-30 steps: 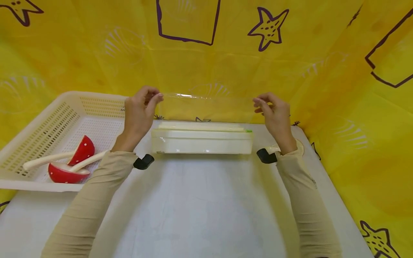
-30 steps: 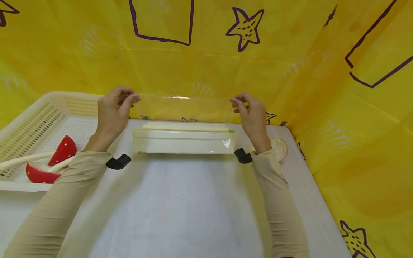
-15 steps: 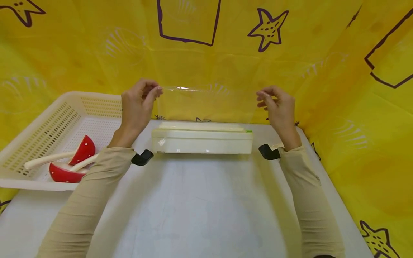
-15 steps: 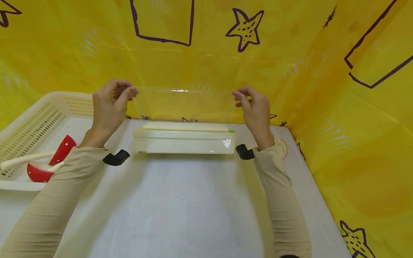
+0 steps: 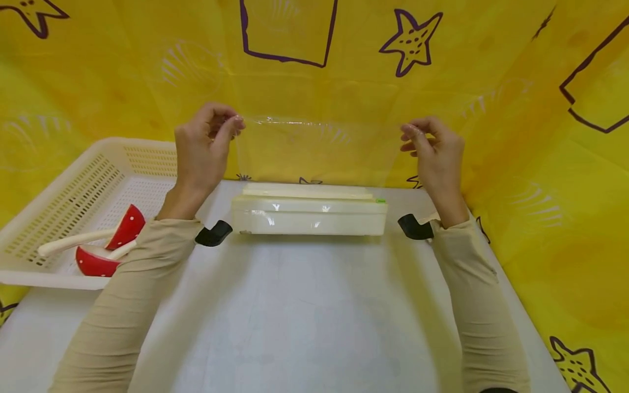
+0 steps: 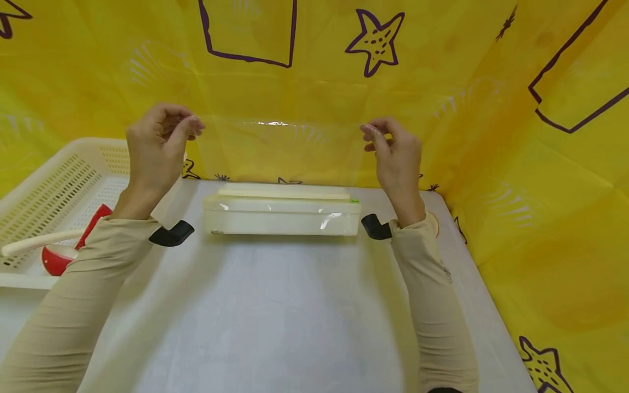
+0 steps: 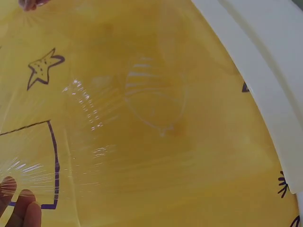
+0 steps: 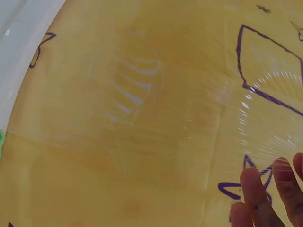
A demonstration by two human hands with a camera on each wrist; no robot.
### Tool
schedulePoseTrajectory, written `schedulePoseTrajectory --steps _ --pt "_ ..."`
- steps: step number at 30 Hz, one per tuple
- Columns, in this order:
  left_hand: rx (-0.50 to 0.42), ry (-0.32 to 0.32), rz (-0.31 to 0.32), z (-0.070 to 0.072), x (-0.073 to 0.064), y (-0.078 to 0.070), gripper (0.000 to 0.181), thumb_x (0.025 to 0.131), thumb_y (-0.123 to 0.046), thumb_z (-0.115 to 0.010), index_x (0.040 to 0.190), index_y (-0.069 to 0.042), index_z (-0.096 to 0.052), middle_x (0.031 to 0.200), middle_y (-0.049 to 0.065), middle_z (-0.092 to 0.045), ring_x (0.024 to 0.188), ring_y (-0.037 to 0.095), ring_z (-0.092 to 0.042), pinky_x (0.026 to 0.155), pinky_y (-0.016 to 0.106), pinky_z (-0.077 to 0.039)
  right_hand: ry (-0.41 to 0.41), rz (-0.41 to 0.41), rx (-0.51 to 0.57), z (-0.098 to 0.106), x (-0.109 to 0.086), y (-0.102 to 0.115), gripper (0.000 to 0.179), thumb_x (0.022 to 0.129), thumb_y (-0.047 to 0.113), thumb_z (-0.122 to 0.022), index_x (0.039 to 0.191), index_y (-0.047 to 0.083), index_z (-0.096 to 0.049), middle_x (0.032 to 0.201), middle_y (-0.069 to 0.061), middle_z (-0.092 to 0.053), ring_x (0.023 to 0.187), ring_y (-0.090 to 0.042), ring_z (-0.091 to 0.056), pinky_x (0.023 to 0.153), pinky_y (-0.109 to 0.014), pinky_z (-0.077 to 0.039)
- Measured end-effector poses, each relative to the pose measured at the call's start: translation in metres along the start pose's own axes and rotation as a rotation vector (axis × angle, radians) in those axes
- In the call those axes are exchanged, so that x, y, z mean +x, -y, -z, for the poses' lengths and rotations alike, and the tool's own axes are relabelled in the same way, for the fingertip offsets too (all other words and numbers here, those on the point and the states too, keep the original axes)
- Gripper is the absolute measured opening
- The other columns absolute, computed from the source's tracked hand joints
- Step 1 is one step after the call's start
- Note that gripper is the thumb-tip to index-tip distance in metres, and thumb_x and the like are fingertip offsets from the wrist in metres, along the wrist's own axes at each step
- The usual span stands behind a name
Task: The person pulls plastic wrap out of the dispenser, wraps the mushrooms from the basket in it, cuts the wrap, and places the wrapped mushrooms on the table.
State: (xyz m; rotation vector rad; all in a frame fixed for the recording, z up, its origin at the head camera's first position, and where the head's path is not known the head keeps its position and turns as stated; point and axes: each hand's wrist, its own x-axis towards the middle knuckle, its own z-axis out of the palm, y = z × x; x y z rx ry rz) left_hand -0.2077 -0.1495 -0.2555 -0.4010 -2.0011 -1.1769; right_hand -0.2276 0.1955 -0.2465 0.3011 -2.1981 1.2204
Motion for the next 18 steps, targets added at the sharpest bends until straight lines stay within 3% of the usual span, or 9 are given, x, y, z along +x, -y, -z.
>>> schedulePoseTrajectory --steps 9,15,18 --pt "-0.017 -0.040 -0.048 0.003 0.008 -0.006 0.019 0.097 -0.007 -0.062 0.100 0.012 -0.064 0.091 0.022 -0.072 0.074 -0.010 -0.059 0.073 0.008 -0.050 -0.051 0.011 0.016 0.005 0.004 0.012 0.024 0.096 0.023 -0.063 0.101 0.001 -0.071 0.082 0.017 -0.064 0.063 0.002 -0.065 0.067 -0.011 -0.052" --pt "-0.021 -0.043 -0.116 0.006 0.009 -0.009 0.015 0.096 -0.004 -0.062 0.098 0.011 -0.064 0.090 0.024 -0.072 0.075 -0.012 -0.059 0.071 0.008 -0.050 -0.057 0.011 0.027 0.009 0.003 0.016 0.022 0.095 0.022 -0.064 0.101 0.002 -0.071 0.083 0.015 -0.065 0.063 0.000 -0.065 0.067 -0.013 -0.053" --pt "-0.026 -0.045 -0.117 0.007 0.008 -0.011 0.016 0.096 -0.004 -0.062 0.098 0.011 -0.064 0.089 0.023 -0.072 0.075 -0.011 -0.060 0.071 0.009 -0.051 -0.063 0.013 0.036 0.010 0.002 0.017 0.021 0.095 0.021 -0.065 0.100 0.002 -0.071 0.082 0.016 -0.065 0.062 0.001 -0.065 0.066 -0.013 -0.053"
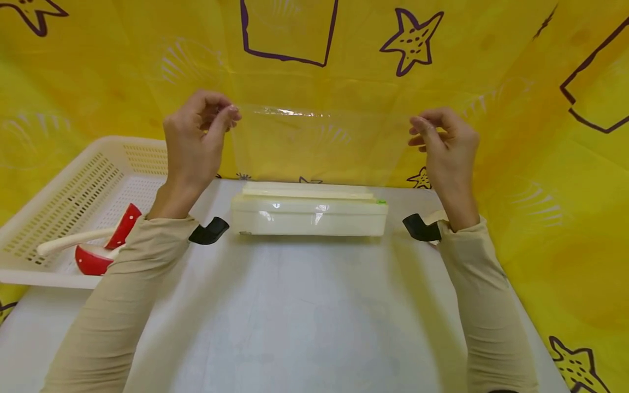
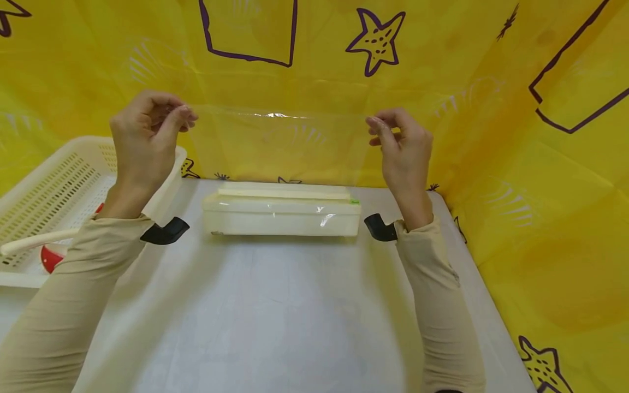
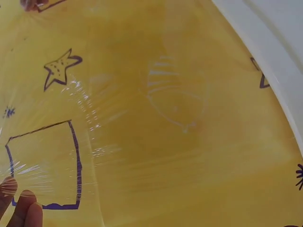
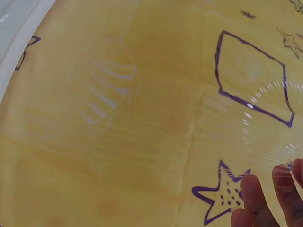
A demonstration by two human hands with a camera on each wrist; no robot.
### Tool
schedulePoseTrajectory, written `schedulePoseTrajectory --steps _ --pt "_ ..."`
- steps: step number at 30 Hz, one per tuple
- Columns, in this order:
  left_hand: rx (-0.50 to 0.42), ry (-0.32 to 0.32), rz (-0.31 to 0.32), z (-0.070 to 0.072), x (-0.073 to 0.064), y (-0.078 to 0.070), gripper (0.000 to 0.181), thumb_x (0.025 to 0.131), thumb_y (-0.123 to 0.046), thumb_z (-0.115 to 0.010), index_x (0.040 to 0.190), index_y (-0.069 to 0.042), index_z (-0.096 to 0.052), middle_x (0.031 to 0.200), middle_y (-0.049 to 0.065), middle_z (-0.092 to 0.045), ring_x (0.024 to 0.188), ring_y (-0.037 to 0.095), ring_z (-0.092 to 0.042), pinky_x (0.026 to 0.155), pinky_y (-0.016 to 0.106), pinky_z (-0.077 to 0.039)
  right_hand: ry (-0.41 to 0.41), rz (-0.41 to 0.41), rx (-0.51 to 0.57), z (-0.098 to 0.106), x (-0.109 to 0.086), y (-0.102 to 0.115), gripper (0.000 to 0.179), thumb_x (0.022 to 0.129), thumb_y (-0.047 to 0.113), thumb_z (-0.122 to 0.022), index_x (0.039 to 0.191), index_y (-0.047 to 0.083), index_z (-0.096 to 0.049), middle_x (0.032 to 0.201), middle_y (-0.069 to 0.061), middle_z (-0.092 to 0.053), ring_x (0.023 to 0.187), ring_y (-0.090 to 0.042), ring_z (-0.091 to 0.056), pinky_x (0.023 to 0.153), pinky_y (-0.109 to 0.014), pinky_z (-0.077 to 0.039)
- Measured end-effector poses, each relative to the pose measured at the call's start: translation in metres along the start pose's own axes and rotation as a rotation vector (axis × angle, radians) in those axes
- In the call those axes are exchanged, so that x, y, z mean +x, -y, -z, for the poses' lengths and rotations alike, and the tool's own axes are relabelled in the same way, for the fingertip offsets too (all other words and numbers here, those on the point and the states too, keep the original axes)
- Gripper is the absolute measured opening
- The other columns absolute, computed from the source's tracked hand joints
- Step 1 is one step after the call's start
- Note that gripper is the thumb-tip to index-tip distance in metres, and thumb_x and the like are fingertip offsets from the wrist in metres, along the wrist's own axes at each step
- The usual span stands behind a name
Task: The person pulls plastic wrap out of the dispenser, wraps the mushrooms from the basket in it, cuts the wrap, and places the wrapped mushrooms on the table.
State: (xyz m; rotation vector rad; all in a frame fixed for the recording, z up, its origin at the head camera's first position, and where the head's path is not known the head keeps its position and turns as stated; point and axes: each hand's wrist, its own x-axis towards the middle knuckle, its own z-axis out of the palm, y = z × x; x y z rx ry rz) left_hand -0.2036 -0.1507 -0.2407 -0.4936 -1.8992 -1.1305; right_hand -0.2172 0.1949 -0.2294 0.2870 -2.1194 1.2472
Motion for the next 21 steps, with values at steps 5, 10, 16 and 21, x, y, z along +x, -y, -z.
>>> schedulePoseTrajectory --steps 5,10,16,21 --pt "-0.009 -0.002 0.029 0.002 -0.002 -0.004 0.017 0.096 -0.005 -0.062 0.099 0.012 -0.063 0.090 0.022 -0.071 0.075 -0.008 -0.061 0.071 0.010 -0.051 -0.006 0.010 0.037 0.003 -0.002 0.003 0.018 0.093 0.019 -0.067 0.097 0.003 -0.072 0.080 0.017 -0.065 0.061 0.001 -0.065 0.065 -0.012 -0.053" --pt "-0.012 0.017 0.010 0.008 -0.009 -0.009 0.017 0.095 -0.004 -0.064 0.097 0.012 -0.064 0.089 0.023 -0.071 0.074 -0.006 -0.063 0.071 0.011 -0.052 0.005 0.009 0.051 0.010 -0.014 0.006 0.014 0.093 0.017 -0.068 0.095 0.003 -0.072 0.078 0.018 -0.066 0.061 0.001 -0.066 0.064 -0.012 -0.053" --pt "0.009 0.067 0.024 0.019 -0.022 -0.021 0.016 0.095 -0.003 -0.063 0.100 0.013 -0.064 0.091 0.022 -0.071 0.078 -0.009 -0.062 0.074 0.009 -0.051 -0.005 0.086 0.039 0.018 -0.035 0.010 0.019 0.093 0.011 -0.067 0.093 -0.008 -0.070 0.078 0.027 -0.065 0.067 0.001 -0.065 0.069 -0.013 -0.052" --pt "0.031 0.084 0.127 0.028 -0.037 -0.037 0.013 0.094 -0.002 -0.064 0.100 0.009 -0.066 0.090 0.012 -0.072 0.078 -0.009 -0.062 0.077 0.008 -0.050 -0.006 0.144 0.010 0.028 -0.054 0.012 0.017 0.091 0.005 -0.068 0.091 -0.012 -0.069 0.080 0.035 -0.063 0.075 0.006 -0.063 0.073 -0.015 -0.049"
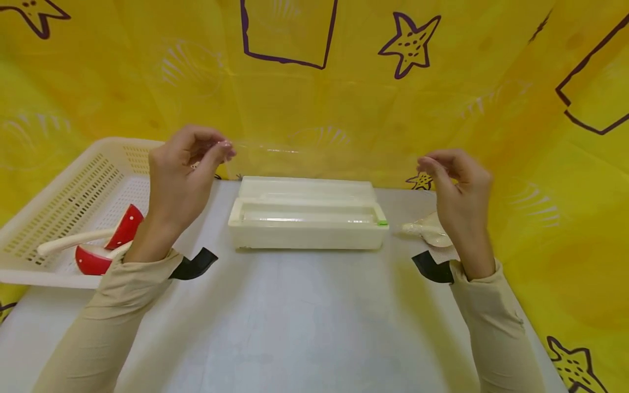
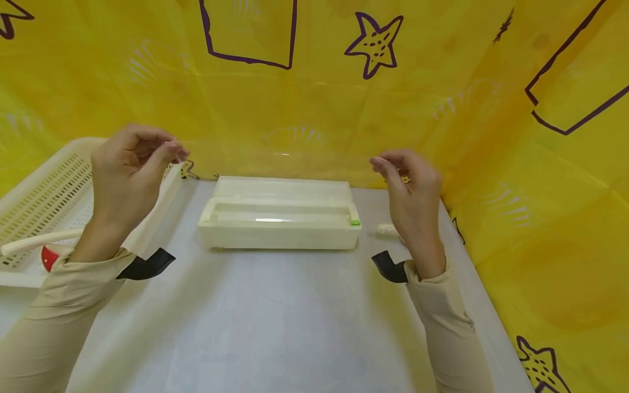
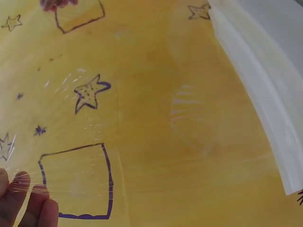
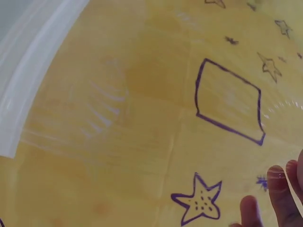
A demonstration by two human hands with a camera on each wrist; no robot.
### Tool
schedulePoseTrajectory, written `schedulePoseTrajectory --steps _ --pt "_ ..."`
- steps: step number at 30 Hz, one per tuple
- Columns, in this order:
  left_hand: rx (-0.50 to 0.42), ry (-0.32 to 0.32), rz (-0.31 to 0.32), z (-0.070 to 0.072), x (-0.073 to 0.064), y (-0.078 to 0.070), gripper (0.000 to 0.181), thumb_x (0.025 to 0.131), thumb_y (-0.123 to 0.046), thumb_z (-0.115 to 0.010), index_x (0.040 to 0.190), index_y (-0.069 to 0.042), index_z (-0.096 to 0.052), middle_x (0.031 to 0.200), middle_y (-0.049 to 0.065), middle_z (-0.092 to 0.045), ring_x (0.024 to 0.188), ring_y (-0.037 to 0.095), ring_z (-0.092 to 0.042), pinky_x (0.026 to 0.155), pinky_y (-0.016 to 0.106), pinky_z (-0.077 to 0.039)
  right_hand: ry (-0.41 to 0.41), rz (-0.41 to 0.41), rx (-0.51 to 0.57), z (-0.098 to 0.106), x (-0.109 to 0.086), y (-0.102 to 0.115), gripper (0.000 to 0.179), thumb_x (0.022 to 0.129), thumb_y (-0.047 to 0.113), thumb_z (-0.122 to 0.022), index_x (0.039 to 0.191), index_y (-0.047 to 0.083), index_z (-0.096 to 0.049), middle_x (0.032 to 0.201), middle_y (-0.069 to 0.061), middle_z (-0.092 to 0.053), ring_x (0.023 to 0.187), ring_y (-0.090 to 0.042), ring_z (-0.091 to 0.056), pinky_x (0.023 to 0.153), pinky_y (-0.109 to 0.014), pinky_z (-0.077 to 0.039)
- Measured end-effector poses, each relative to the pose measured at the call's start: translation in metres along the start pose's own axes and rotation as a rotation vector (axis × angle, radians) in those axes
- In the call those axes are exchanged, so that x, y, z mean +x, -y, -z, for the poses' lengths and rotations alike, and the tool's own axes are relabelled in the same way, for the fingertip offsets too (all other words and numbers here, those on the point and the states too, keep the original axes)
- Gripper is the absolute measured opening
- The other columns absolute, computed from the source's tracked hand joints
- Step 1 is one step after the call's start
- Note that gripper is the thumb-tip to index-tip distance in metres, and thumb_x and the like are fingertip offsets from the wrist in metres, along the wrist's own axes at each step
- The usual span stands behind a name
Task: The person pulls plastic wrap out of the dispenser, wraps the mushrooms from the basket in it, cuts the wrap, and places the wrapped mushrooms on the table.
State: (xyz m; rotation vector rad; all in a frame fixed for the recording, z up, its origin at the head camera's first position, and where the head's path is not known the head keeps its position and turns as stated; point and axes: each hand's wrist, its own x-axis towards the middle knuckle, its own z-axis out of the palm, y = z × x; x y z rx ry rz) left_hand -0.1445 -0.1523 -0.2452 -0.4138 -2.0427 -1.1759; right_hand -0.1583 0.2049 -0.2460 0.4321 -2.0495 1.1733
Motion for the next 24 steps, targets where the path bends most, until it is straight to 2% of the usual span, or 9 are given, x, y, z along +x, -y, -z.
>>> schedulePoseTrajectory --steps 3,6,8,11,14,17,19,21,24 --pt "0.005 0.014 0.020 0.007 -0.012 -0.006 0.011 0.091 0.000 -0.067 0.098 0.008 -0.067 0.088 -0.008 -0.070 0.079 -0.010 -0.063 0.080 0.007 -0.050 0.009 0.007 0.030 0.005 -0.012 0.002 0.013 0.090 -0.001 -0.068 0.090 -0.014 -0.068 0.082 0.033 -0.064 0.076 0.005 -0.064 0.076 -0.015 -0.051" --pt "-0.026 0.035 0.014 0.014 -0.025 -0.009 0.011 0.086 0.006 -0.070 0.096 0.008 -0.068 0.089 -0.022 -0.066 0.081 -0.008 -0.064 0.082 0.008 -0.050 0.011 0.008 0.080 0.009 -0.025 0.005 0.011 0.088 -0.004 -0.068 0.089 -0.015 -0.067 0.082 0.026 -0.067 0.074 0.003 -0.065 0.076 -0.014 -0.052" --pt "-0.051 0.052 0.009 0.019 -0.033 -0.010 0.013 0.083 0.010 -0.072 0.095 0.007 -0.069 0.088 -0.026 -0.066 0.081 -0.008 -0.065 0.083 0.008 -0.050 0.024 0.018 0.107 0.013 -0.033 0.007 0.010 0.087 -0.005 -0.068 0.088 -0.015 -0.066 0.082 0.023 -0.068 0.072 0.002 -0.066 0.074 -0.014 -0.053" --pt "-0.079 0.081 -0.006 0.026 -0.046 -0.011 0.016 0.079 0.013 -0.073 0.093 0.006 -0.071 0.088 -0.028 -0.066 0.081 -0.008 -0.065 0.084 0.008 -0.049 0.050 0.039 0.135 0.019 -0.045 0.008 0.012 0.087 -0.004 -0.068 0.088 -0.015 -0.065 0.084 0.020 -0.068 0.071 0.001 -0.067 0.071 -0.014 -0.052" --pt "-0.069 0.128 -0.026 0.034 -0.056 -0.013 0.019 0.076 0.017 -0.074 0.091 0.005 -0.071 0.089 -0.028 -0.066 0.081 -0.008 -0.064 0.083 0.008 -0.049 0.081 0.041 0.150 0.025 -0.057 0.010 0.014 0.087 -0.003 -0.067 0.089 -0.016 -0.065 0.086 0.017 -0.068 0.072 0.000 -0.067 0.070 -0.013 -0.053" --pt "-0.069 0.161 -0.050 0.039 -0.065 -0.016 0.019 0.075 0.015 -0.075 0.089 0.004 -0.072 0.089 -0.024 -0.068 0.082 -0.007 -0.065 0.083 0.009 -0.050 0.096 0.040 0.158 0.030 -0.067 0.012 0.016 0.086 -0.002 -0.068 0.089 -0.017 -0.064 0.088 0.016 -0.069 0.072 0.000 -0.066 0.072 -0.012 -0.054" --pt "-0.076 0.179 -0.064 0.042 -0.071 -0.017 0.015 0.077 0.011 -0.076 0.089 0.003 -0.072 0.090 -0.022 -0.069 0.084 -0.005 -0.065 0.083 0.010 -0.050 0.101 0.056 0.186 0.033 -0.073 0.011 0.018 0.086 -0.001 -0.069 0.087 -0.018 -0.063 0.088 0.014 -0.070 0.072 -0.001 -0.065 0.072 -0.011 -0.053" --pt "-0.097 0.183 -0.086 0.044 -0.077 -0.016 0.008 0.083 -0.002 -0.077 0.090 0.000 -0.074 0.090 -0.017 -0.071 0.085 -0.004 -0.067 0.082 0.009 -0.050 0.105 0.087 0.218 0.035 -0.079 0.010 0.020 0.085 0.000 -0.070 0.086 -0.019 -0.063 0.088 0.011 -0.071 0.073 -0.001 -0.065 0.072 -0.011 -0.052" --pt "-0.110 0.208 -0.106 0.048 -0.087 -0.016 0.018 0.088 -0.020 -0.074 0.091 -0.002 -0.075 0.091 -0.012 -0.074 0.086 -0.003 -0.067 0.080 0.008 -0.049 0.127 0.148 0.266 0.039 -0.087 0.005 0.024 0.085 0.003 -0.072 0.083 -0.019 -0.064 0.087 0.007 -0.072 0.075 -0.002 -0.065 0.073 -0.011 -0.051"
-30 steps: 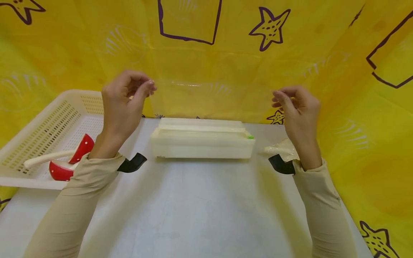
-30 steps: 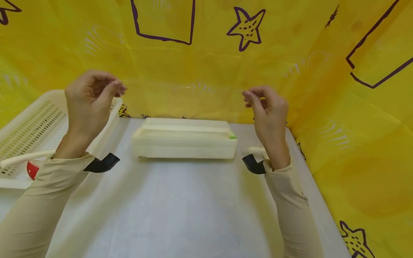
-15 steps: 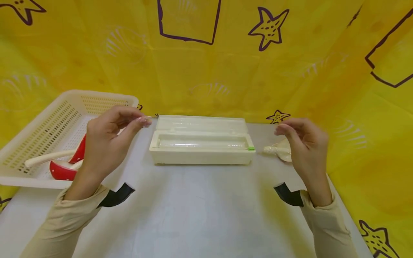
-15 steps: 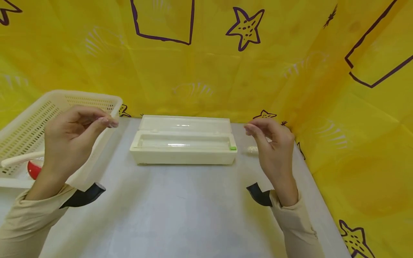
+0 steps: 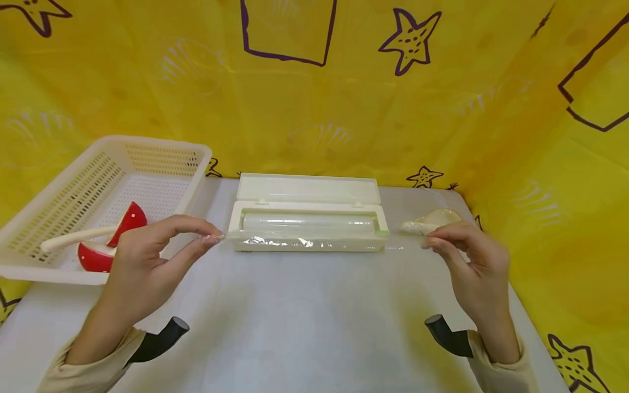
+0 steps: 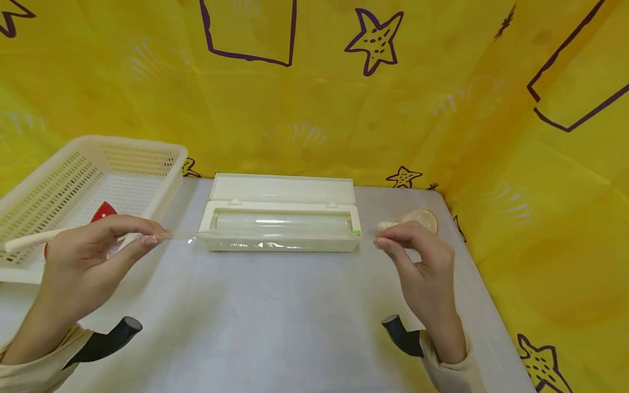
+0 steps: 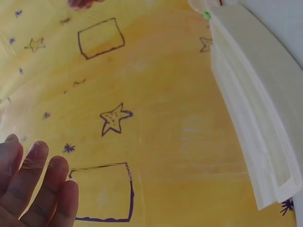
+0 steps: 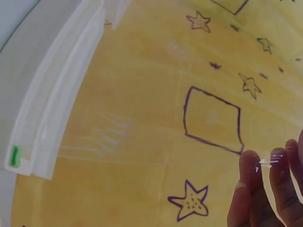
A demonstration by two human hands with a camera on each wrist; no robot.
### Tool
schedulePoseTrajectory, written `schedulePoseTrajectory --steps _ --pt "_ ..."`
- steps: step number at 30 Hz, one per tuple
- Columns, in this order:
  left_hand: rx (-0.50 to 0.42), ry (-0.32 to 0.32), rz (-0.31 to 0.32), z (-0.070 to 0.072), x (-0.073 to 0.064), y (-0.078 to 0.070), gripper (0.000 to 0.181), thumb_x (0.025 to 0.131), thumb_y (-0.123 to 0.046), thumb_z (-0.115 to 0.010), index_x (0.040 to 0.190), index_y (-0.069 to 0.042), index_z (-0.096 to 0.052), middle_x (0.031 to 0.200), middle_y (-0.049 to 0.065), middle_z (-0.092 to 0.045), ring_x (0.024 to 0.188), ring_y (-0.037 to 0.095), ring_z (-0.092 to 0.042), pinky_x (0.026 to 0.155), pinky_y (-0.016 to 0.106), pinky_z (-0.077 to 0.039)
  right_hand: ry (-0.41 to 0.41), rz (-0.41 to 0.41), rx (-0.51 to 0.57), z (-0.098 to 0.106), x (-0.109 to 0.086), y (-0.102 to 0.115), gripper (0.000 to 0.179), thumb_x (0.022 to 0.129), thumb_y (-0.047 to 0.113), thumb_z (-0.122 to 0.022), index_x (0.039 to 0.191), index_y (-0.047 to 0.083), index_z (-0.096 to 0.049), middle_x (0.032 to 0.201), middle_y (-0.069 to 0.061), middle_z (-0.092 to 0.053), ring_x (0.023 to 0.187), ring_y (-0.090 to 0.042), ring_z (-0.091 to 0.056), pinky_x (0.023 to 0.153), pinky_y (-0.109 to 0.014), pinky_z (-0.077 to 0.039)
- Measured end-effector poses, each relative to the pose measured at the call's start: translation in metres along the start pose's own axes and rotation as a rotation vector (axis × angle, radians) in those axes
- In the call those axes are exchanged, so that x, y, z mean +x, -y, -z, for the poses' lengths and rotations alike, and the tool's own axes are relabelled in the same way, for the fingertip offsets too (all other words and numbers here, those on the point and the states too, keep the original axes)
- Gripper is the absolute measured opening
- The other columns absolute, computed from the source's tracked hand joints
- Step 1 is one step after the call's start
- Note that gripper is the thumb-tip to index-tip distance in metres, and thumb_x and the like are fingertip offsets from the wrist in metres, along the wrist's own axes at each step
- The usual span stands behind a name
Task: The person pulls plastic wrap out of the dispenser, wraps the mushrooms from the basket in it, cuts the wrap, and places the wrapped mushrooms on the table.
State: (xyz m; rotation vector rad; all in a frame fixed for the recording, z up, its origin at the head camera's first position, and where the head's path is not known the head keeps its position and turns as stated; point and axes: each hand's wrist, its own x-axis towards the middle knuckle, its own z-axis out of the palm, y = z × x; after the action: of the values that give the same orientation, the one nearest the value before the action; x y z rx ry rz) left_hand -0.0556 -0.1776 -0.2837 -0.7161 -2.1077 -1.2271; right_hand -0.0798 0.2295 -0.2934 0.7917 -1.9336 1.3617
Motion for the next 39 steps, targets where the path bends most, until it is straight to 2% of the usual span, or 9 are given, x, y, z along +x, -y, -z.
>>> schedulePoseTrajectory --steps 4,9,12,17,21,25,32,35,39 --pt "-0.035 0.047 -0.045 0.003 -0.014 -0.001 0.026 0.090 -0.028 -0.072 0.094 -0.002 -0.074 0.092 -0.005 -0.075 0.089 0.000 -0.068 0.084 0.009 -0.050 0.062 0.045 0.021 0.006 -0.012 -0.002 0.027 0.086 0.010 -0.073 0.082 -0.016 -0.067 0.089 0.005 -0.073 0.079 -0.003 -0.064 0.075 -0.010 -0.050" --pt "-0.154 0.097 -0.143 0.002 -0.033 -0.002 0.018 0.089 -0.016 -0.073 0.095 0.001 -0.073 0.092 0.002 -0.073 0.095 0.005 -0.067 0.091 0.011 -0.049 0.163 0.030 0.023 0.014 -0.029 0.001 0.021 0.087 0.012 -0.072 0.084 -0.008 -0.069 0.087 0.002 -0.070 0.077 -0.005 -0.060 0.077 -0.010 -0.050" --pt "-0.191 0.124 -0.158 0.002 -0.042 -0.003 0.014 0.089 -0.012 -0.074 0.096 0.000 -0.073 0.092 0.003 -0.072 0.095 0.006 -0.065 0.093 0.011 -0.049 0.220 0.020 0.029 0.017 -0.038 0.002 0.015 0.087 0.012 -0.073 0.085 -0.003 -0.071 0.084 0.000 -0.070 0.077 -0.005 -0.060 0.076 -0.011 -0.050" --pt "-0.199 0.171 -0.159 0.001 -0.056 -0.003 0.012 0.089 -0.014 -0.073 0.097 -0.004 -0.072 0.092 0.002 -0.070 0.095 0.007 -0.063 0.096 0.012 -0.047 0.318 -0.006 0.166 0.020 -0.052 0.001 0.008 0.086 0.006 -0.073 0.089 -0.001 -0.070 0.086 -0.005 -0.072 0.079 -0.007 -0.063 0.076 -0.013 -0.052" --pt "-0.276 0.216 -0.190 -0.003 -0.066 0.000 0.009 0.089 -0.009 -0.073 0.097 -0.004 -0.071 0.092 0.003 -0.069 0.094 0.009 -0.062 0.094 0.013 -0.047 0.366 -0.034 0.235 0.022 -0.063 -0.001 0.009 0.085 0.001 -0.073 0.093 0.000 -0.071 0.090 -0.003 -0.073 0.079 -0.008 -0.063 0.073 -0.015 -0.052" --pt "-0.356 0.277 -0.218 -0.009 -0.075 0.005 0.009 0.088 -0.004 -0.073 0.097 -0.004 -0.070 0.090 0.003 -0.067 0.091 0.010 -0.060 0.088 0.016 -0.048 0.390 -0.042 0.270 0.021 -0.074 -0.004 0.017 0.081 -0.007 -0.075 0.095 0.001 -0.071 0.090 -0.005 -0.072 0.080 -0.010 -0.062 0.071 -0.018 -0.052" --pt "-0.332 0.348 -0.186 -0.020 -0.099 0.020 0.009 0.088 -0.009 -0.074 0.095 -0.011 -0.069 0.086 -0.003 -0.066 0.084 0.005 -0.058 0.073 0.016 -0.047 0.482 -0.090 0.334 0.019 -0.094 -0.015 0.036 0.071 -0.018 -0.077 0.100 0.003 -0.071 0.087 -0.006 -0.070 0.079 -0.011 -0.063 0.070 -0.021 -0.053" --pt "-0.294 0.375 -0.153 -0.024 -0.108 0.026 0.011 0.087 -0.010 -0.076 0.095 -0.014 -0.069 0.085 -0.006 -0.067 0.082 0.002 -0.059 0.072 0.016 -0.047 0.541 -0.131 0.336 0.017 -0.102 -0.021 0.038 0.071 -0.017 -0.077 0.100 0.006 -0.072 0.085 -0.005 -0.071 0.077 -0.010 -0.065 0.070 -0.021 -0.054" --pt "-0.249 0.422 -0.083 -0.027 -0.117 0.033 0.020 0.082 -0.008 -0.080 0.095 -0.019 -0.070 0.085 -0.010 -0.069 0.081 -0.001 -0.060 0.073 0.014 -0.048 0.592 -0.217 0.288 0.015 -0.114 -0.027 0.035 0.074 -0.012 -0.078 0.098 0.012 -0.072 0.085 -0.002 -0.071 0.077 -0.009 -0.066 0.073 -0.020 -0.054"
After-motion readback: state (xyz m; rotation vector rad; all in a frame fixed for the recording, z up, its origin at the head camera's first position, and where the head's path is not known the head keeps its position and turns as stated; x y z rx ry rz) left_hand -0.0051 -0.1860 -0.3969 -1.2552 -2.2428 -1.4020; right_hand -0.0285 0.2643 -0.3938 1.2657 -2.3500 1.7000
